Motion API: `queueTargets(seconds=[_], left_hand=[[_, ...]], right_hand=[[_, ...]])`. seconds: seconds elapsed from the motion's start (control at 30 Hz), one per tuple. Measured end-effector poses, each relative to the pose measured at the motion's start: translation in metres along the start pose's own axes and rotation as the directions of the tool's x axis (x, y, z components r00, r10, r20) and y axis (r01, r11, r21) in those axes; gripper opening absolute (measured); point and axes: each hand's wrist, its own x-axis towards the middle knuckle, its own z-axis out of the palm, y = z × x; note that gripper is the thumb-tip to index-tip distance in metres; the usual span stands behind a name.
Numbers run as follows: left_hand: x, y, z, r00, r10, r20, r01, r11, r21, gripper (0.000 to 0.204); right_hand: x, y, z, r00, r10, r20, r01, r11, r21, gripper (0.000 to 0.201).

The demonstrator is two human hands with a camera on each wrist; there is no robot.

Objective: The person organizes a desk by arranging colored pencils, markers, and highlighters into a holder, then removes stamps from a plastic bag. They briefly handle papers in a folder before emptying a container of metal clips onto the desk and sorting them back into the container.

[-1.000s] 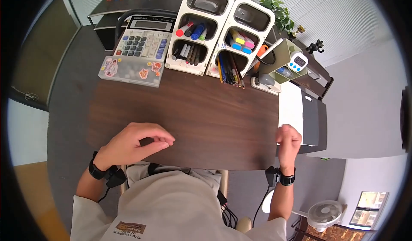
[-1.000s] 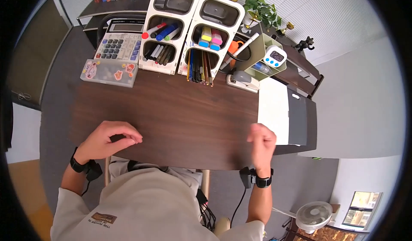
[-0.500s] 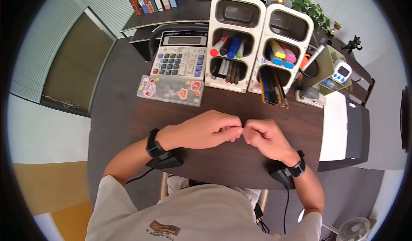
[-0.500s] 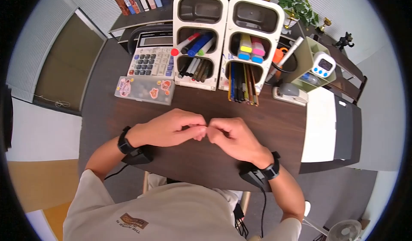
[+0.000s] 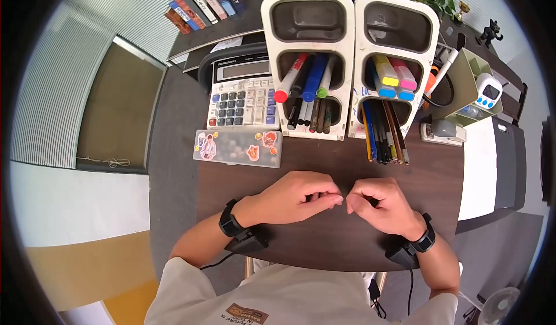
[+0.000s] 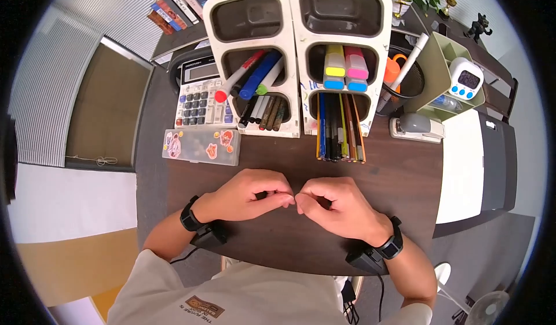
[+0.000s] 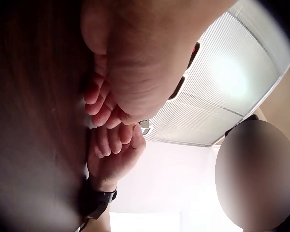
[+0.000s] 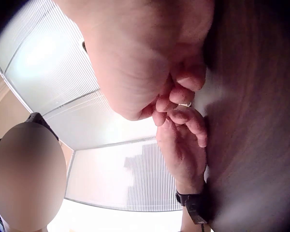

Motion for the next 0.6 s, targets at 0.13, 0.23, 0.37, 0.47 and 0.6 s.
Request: queueTargets(seconds=[0.13,0.23,0.37,0.47,0.6], left_hand=[[0.0002,-0.0001,0.0012,0.999,0.046,-0.023,-0.046,0.999,-0.023,0.008],[-0.0005,-0.0002,0.002,0.999,0.033,-0.024,-0.034,0.999,-0.038,0.008],[-0.0012,0.0007,0.0002,0.998,0.049,-0.024,-0.05,0.999,-0.015,0.008],[-0.0008,0.0005,-0.0002,0.998,0.053,-0.022,-0.053,0.999,-0.007,0.008],[-0.0005,-0.0024,0.0042,0.994,0.078,-0.071,-0.08,0.996,-0.032,0.009]], right_hand=[[0.0006,0.0009,-0.0007,1.0,-0.028,0.006,0.028,0.999,-0.032,0.013],[0.0014,-0.0002,-0.0006,1.0,-0.019,0.01,0.02,0.999,-0.026,0.013],[0.0018,-0.0016,0.0001,1.0,-0.009,0.011,0.009,1.0,-0.015,0.012],[0.0016,-0.0028,0.0001,1.0,-0.004,0.005,0.004,1.0,-0.005,0.011],[0.0021,-0.0009,-0.0011,1.0,-0.008,0.009,0.008,1.0,-0.025,0.012]])
